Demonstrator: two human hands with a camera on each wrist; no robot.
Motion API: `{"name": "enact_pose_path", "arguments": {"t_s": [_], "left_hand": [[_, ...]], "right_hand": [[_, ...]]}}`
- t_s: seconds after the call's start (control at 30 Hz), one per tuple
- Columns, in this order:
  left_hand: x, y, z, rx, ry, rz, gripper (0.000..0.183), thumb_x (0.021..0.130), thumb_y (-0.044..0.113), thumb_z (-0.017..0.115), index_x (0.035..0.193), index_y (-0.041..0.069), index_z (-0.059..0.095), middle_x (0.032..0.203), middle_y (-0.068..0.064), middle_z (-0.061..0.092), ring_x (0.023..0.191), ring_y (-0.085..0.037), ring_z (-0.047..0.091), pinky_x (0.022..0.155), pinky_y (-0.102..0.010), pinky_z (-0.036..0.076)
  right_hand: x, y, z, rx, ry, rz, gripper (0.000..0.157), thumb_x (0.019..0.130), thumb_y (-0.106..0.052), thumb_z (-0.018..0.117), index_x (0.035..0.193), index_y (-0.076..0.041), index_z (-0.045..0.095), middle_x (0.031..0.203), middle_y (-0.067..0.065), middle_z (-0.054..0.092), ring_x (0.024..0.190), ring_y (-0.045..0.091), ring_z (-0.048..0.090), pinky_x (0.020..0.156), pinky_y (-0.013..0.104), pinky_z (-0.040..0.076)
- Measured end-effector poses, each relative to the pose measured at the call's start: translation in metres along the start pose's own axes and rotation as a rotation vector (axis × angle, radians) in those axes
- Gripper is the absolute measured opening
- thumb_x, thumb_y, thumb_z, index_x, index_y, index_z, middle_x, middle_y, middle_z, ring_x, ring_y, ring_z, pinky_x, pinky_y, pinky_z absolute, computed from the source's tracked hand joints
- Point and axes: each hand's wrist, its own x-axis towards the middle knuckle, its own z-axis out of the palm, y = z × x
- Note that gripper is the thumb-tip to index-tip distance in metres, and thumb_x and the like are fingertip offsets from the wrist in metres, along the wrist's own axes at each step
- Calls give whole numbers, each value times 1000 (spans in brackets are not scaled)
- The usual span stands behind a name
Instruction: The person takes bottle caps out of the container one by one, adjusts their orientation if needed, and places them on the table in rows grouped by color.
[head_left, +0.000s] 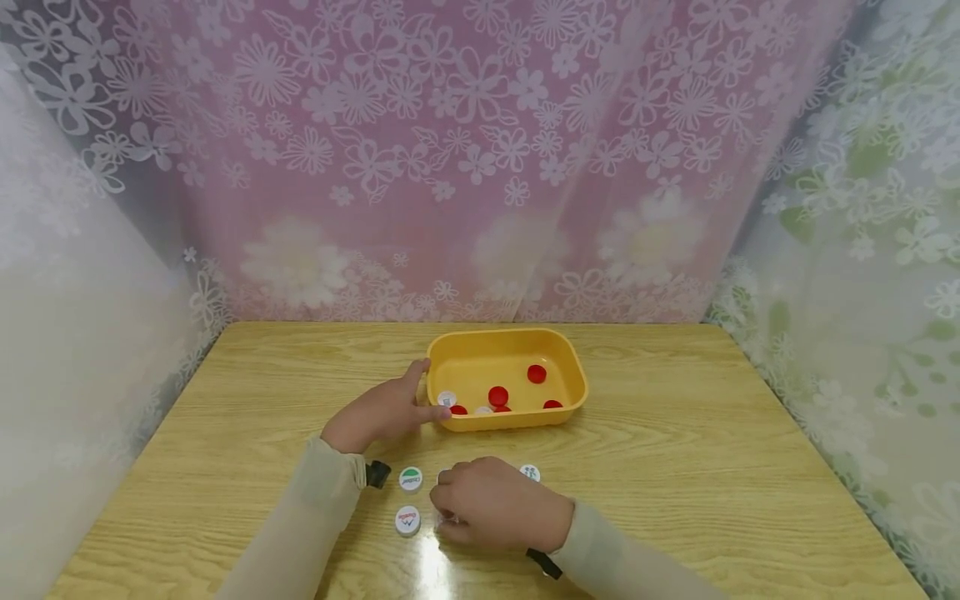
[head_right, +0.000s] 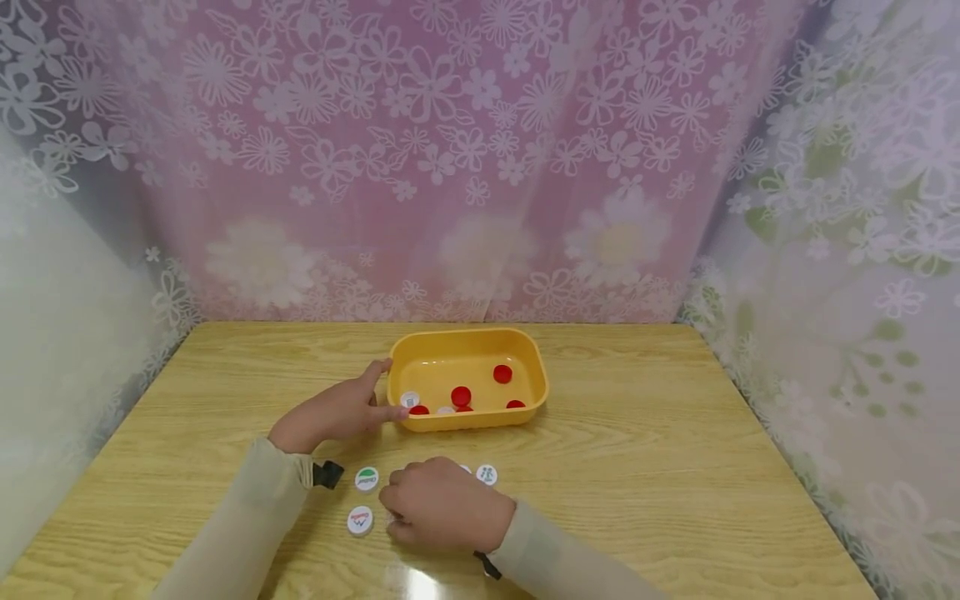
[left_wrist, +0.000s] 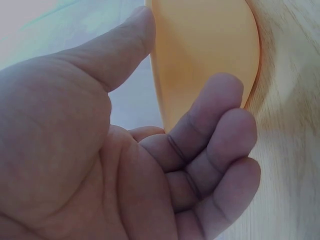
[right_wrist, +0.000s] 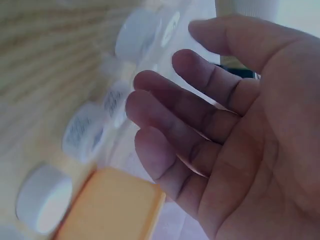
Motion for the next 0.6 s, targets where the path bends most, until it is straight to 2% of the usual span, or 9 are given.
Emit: {"name": "enact_pose_path", "arguments": {"t_s": [0.2,0.33,0.43,0.6], "left_hand": [[1,-1,0,-6,-3,3,107,89,68,69,168,26,10,160,-12,43,143,-33,47,113,-59,38],[1,-1,0,-7,-5,0,107,89,68,69,168,25,10,160,-13,43,142,-33,47,113,-59,38],[2,-1,0,-5,-5,-3,108,89,67,69,168,25,10,160,-13,43,142,-33,48,113,-59,38],[1,-2,1,-14,-5,0,109,88,69,68,168,23,10,159,-14,45,142,-33,48,113,-59,38]], "right_hand": [[-3,4,-2,-10,-15,-16,22,100,-31,66,78,-27,66,67,-15,39,56,0,35,53,16,30],[-4,4,-3,-3,-21,-23,16,99,-30,66,83,-26,68,70,-16,42,57,0,37,54,15,32],[-3,5,-3,23,-28,19,14,99,-31,66,86,-25,67,71,-16,44,59,1,39,56,16,34],[-1,8,-2,63,-15,144,15,98,-29,67,85,-23,64,69,-13,44,58,3,40,53,19,33]]}}
